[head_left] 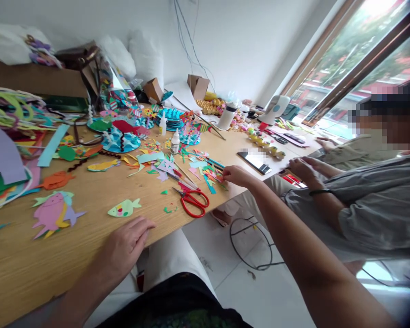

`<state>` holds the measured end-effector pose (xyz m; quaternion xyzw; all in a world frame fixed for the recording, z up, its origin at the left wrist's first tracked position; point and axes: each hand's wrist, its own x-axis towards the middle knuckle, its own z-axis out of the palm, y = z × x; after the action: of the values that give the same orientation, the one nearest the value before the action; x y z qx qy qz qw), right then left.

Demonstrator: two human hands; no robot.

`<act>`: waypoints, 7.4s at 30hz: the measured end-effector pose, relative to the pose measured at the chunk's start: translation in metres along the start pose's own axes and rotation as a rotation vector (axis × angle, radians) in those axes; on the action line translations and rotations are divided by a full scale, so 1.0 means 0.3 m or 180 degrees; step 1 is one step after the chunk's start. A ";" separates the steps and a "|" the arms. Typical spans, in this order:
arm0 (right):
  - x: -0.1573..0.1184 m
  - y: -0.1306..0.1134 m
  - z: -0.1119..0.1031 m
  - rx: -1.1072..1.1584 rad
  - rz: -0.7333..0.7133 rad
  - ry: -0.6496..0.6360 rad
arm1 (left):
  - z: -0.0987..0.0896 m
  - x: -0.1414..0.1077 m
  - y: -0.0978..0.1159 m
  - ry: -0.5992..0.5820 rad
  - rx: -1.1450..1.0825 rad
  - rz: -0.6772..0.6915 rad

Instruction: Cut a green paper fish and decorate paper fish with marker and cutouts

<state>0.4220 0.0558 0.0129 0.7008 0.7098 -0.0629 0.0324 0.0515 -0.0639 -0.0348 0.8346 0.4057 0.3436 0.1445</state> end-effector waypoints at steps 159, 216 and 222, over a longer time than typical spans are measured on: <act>-0.168 -0.824 -0.015 0.2514 -0.2176 -0.0360 | -0.222 0.090 -0.071 0.0097 -0.0873 -0.1680; -0.132 -0.911 -0.010 -0.0381 -0.2383 -0.0404 | -0.142 -0.080 -0.142 -0.0182 0.1138 -0.0625; -0.130 -0.914 0.002 -0.0415 -0.2364 -0.0366 | -0.138 -0.081 -0.148 -0.0146 0.1221 -0.0558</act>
<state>0.1488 0.0144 0.0297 0.3877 0.9150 -0.0643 0.0917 -0.0133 -0.0564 -0.0392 0.8159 0.5313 0.2271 0.0215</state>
